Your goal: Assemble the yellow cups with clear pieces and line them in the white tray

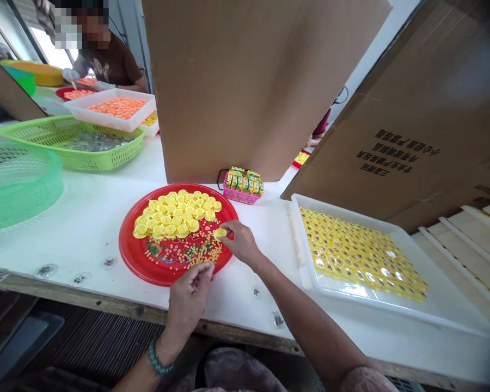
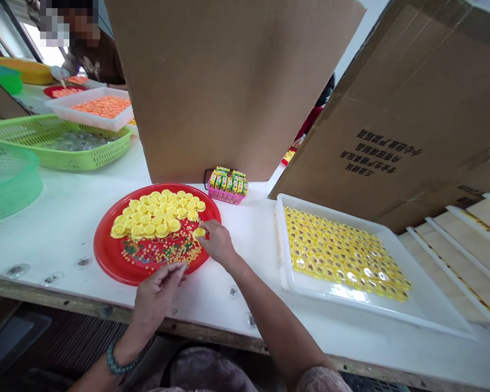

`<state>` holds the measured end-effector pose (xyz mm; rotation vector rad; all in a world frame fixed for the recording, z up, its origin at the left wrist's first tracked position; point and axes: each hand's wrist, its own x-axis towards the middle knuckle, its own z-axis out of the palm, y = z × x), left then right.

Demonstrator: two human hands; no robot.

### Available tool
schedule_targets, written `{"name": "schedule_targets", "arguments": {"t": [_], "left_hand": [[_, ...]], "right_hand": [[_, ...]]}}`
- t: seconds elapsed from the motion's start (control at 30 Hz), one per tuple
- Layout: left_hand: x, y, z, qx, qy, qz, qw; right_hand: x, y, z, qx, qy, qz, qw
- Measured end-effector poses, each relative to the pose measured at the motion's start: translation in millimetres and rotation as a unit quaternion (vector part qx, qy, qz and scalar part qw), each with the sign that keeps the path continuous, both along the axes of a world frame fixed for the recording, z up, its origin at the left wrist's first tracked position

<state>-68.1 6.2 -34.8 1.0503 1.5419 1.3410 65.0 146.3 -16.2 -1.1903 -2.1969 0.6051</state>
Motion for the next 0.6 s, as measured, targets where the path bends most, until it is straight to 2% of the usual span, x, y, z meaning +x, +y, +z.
{"name": "schedule_targets", "arguments": {"t": [0.1,0.2,0.3,0.47,0.6], "left_hand": [[-16,16,7.2,-0.023,-0.089,0.059,0.994],[-28,29,16.8,-0.050,-0.241,-0.001,0.969],[-30,32,21.7,-0.067,-0.353,-0.058,0.932],[-18,21,17.0,-0.070,-0.410,-0.084,0.905],[0,13,13.5,-0.089,-0.446,-0.113,0.883]], "right_hand": [[-3,-17,12.0,-0.053,0.080,0.027,0.995],[-7,-35,20.7,-0.069,0.148,0.081,0.983],[-8,-50,21.2,-0.041,0.178,0.110,0.977],[6,-72,16.4,0.012,0.118,0.113,0.986],[26,-90,19.4,0.004,0.122,0.087,0.989]]}}
